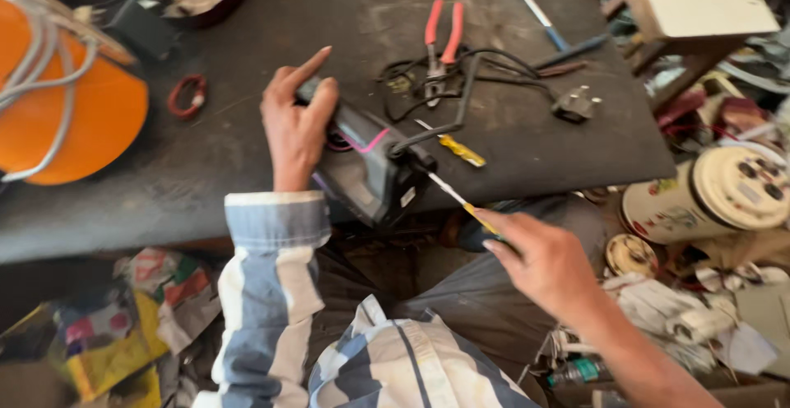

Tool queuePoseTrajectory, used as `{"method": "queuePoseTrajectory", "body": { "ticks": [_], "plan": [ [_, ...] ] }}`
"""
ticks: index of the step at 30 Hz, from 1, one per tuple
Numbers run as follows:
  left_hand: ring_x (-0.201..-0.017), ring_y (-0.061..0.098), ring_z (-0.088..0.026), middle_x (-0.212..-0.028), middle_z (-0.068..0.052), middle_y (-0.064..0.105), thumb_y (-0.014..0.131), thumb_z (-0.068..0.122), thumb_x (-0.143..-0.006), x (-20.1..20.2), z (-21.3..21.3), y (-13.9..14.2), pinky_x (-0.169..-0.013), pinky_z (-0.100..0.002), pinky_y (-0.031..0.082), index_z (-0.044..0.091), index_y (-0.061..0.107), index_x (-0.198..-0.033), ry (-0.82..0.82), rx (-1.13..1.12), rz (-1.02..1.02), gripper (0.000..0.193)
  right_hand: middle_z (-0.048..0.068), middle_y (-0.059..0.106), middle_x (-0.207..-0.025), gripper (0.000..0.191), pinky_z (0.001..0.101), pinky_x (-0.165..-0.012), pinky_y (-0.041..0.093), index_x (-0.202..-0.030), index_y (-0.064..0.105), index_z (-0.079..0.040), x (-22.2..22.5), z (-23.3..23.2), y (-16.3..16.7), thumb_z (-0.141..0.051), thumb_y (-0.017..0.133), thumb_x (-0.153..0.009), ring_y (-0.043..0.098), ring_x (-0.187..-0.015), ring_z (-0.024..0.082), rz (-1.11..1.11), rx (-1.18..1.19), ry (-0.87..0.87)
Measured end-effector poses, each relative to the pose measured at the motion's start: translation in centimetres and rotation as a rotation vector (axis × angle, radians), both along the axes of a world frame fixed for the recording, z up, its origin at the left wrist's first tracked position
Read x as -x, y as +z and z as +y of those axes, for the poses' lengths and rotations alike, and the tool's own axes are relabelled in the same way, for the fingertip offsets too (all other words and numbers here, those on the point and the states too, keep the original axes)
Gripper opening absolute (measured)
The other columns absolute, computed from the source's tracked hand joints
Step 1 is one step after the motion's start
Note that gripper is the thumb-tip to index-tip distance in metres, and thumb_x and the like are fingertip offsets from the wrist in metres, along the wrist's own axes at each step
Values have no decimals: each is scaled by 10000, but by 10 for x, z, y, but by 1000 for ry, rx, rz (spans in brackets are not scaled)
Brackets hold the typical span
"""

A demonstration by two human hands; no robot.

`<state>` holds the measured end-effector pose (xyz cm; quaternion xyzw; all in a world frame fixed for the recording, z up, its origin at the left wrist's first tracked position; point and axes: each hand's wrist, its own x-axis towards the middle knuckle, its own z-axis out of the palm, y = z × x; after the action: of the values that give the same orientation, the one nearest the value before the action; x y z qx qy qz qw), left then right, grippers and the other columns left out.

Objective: The person repairs an electric steam iron at a cluttered workbench. They manipulate the handle and control knob by hand, remove and reposition small parts, then use a screwdriver to unscrew the base of the iron, holding the iron steady with the other hand.

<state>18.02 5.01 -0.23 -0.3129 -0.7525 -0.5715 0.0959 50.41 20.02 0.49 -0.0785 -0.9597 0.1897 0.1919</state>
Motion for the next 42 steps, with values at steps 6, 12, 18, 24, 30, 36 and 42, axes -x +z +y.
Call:
{"method": "queuePoseTrajectory", "body": {
  "ticks": [6, 12, 18, 24, 30, 36, 42],
  "plan": [
    [-808, 590, -178, -898, -66, 586, 672, 249, -903, 0, -2, -3, -775, -347, 476, 136, 761, -1292, -17, 5, -15, 415, 45, 732, -874, 467, 294, -613, 567, -1346, 705, -162, 7, -4, 3, -166, 751, -881, 657, -634, 150, -147, 75, -60],
    [-783, 578, -158, -883, -48, 578, 664, 261, -887, 1, 1, -2, -756, -339, 471, 142, 773, -1278, 4, 12, -72, 423, 140, 778, -968, 478, 234, -435, 466, -1332, 669, -40, 15, 31, -5, -181, 701, -876, 561, -570, 108, -227, 1565, -110],
    [-788, 567, -144, -885, -40, 567, 668, 257, -893, -1, 0, 0, -755, -327, 470, 134, 774, -1278, 6, 0, -72, 418, 75, 679, -1003, 543, 277, -681, 552, -1368, 682, -121, 2, 8, 2, -161, 759, -832, 647, -757, 143, -105, 63, 13],
    [-779, 544, -134, -884, -32, 553, 666, 255, -907, -1, -1, 0, -741, -323, 456, 124, 768, -1294, -22, -4, -77, 421, 53, 691, -1159, 459, 296, -710, 581, -1341, 683, -122, -8, -9, -5, -67, 668, -886, 674, -797, 171, -20, -417, -19],
    [-769, 523, -131, -881, -28, 533, 664, 244, -900, -2, -2, 1, -712, -327, 436, 126, 769, -1294, -23, 6, -101, 425, 40, 718, -1102, 448, 254, -651, 563, -1347, 672, -137, 1, 27, -10, -117, 700, -900, 667, -760, 122, -245, 1396, -130],
    [-785, 534, -125, -878, -19, 527, 665, 241, -919, -2, -4, 5, -741, -323, 449, 121, 773, -1293, -26, 8, -56, 408, 39, 735, -1066, 425, 229, -601, 554, -1323, 668, -158, -5, 19, -17, -154, 731, -903, 664, -748, 100, -216, 799, -123],
    [-750, 509, -113, -863, -3, 507, 659, 250, -902, -3, -2, 4, -696, -315, 430, 125, 767, -1280, -28, 3, -130, 414, 42, 743, -1023, 388, 256, -636, 546, -1293, 687, -133, -7, -2, -12, -152, 714, -907, 658, -765, 132, 50, -236, -23]
  ]
}}
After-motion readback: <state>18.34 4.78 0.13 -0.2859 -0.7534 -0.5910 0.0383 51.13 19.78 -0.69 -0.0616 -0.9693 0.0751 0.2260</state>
